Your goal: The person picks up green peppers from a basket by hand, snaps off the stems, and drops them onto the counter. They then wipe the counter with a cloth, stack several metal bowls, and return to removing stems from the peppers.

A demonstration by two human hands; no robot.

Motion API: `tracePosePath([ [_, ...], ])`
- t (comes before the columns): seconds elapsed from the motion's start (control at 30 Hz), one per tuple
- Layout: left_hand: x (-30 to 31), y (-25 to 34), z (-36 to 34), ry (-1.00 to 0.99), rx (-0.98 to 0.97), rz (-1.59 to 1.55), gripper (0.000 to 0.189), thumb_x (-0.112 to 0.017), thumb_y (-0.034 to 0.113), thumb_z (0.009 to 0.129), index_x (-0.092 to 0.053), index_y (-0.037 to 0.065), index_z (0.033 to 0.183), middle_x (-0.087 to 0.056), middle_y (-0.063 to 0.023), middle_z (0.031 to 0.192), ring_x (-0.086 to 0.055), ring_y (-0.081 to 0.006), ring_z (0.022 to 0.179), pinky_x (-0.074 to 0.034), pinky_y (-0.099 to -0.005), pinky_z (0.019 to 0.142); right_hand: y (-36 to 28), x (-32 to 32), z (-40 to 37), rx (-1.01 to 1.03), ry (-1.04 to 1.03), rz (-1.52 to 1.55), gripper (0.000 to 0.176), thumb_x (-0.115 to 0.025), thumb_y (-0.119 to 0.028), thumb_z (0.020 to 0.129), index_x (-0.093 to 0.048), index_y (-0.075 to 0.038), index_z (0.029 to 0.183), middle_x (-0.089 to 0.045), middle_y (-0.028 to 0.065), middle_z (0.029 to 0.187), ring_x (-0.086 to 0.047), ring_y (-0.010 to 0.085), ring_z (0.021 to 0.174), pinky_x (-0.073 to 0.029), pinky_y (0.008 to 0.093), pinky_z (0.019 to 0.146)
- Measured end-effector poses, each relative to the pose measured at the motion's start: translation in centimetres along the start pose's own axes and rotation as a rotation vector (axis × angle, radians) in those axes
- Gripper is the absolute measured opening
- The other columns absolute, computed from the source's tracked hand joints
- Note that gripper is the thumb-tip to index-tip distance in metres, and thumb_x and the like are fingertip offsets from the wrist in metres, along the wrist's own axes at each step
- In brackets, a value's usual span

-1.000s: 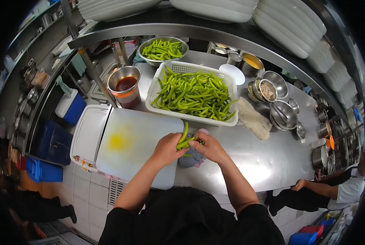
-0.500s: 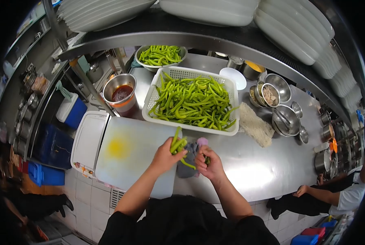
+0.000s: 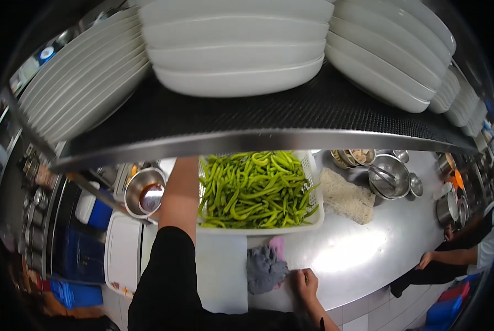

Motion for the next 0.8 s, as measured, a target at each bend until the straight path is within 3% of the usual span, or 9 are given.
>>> tracePosePath([
  [0.23,2.0,-0.3,6.4,0.091,-0.012,-0.055,0.025,-0.061,0.03,0.085,-0.062,0.01,0.1,-0.064,-0.0053,0.09,-0.062,-0.0171,0.076,-0.049,-0.0345,0.062,0.6,0.1,-0.2,-0.056,0.012,-0.009,0.023,-0.061,-0.021,0.089,-0.06,-0.001,0.076,-0.06,0.0125,0.063,-0.059,0.0231,0.057,-0.045,0.0333,0.056],
  [0.4,3.6,0.5,5.5,0.106,-0.093,-0.083,0.026,-0.06,0.031,0.085,-0.062,0.01,0.1,-0.065,-0.0056,0.091,-0.063,-0.0168,0.076,-0.049,-0.0345,0.062,1.3,-0.1,-0.2,-0.135,-0.026,0.063,0.025,-0.06,-0.021,0.09,-0.058,-0.001,0.075,-0.059,0.0101,0.062,-0.057,0.0193,0.057,-0.045,0.0321,0.056],
  [0.53,2.3,1.7,1.5,0.017,-0.238,-0.009,0.026,-0.06,0.031,0.085,-0.063,0.01,0.1,-0.065,-0.0059,0.091,-0.063,-0.0166,0.076,-0.049,-0.0344,0.062,1.3,0.1,0.0,-0.163,-0.091,0.167,0.026,-0.056,-0.022,0.094,-0.056,-0.002,0.077,-0.057,0.0039,0.063,-0.05,0.0102,0.057,-0.041,0.0255,0.055],
  [0.6,0.4,1.9,-1.8,-0.108,-0.334,0.097,0.027,-0.06,0.032,0.085,-0.063,0.01,0.1,-0.065,-0.006,0.092,-0.063,-0.0165,0.076,-0.049,-0.0344,0.062,2.0,-0.1,-0.2,-0.185,-0.129,0.222,0.026,-0.053,-0.024,0.096,-0.054,-0.004,0.079,-0.056,0.0014,0.065,-0.047,0.0075,0.056,-0.038,0.0228,0.053],
  [0.7,-4.1,-0.9,-8.2,-0.452,-0.439,0.372,0.027,-0.059,0.032,0.085,-0.063,0.009,0.1,-0.065,-0.0062,0.092,-0.063,-0.0163,0.076,-0.049,-0.0344,0.062,2.3,-0.2,0.2,-0.163,-0.153,0.291,0.027,-0.052,-0.026,0.096,-0.053,-0.005,0.079,-0.055,0.0006,0.064,-0.046,0.0066,0.055,-0.037,0.0213,0.052],
  [0.8,-7.4,-4.3,-14.9,-0.467,-0.489,0.89,0.031,-0.059,0.031,0.085,-0.064,0.006,0.104,-0.067,-0.0104,0.094,-0.065,-0.0163,0.076,-0.05,-0.0341,0.067,2.5,-0.3,0.2,-0.136,-0.166,0.307,0.028,-0.052,-0.026,0.096,-0.052,-0.005,0.078,-0.053,-0.0001,0.064,-0.045,0.0067,0.055,-0.036,0.0214,0.051],
])
Point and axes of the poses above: each hand's wrist, its own z-axis towards the middle knuckle, its own x-axis out of the back of the hand, y = z × x, the point moved 6 cm from there along z, towards the middle knuckle
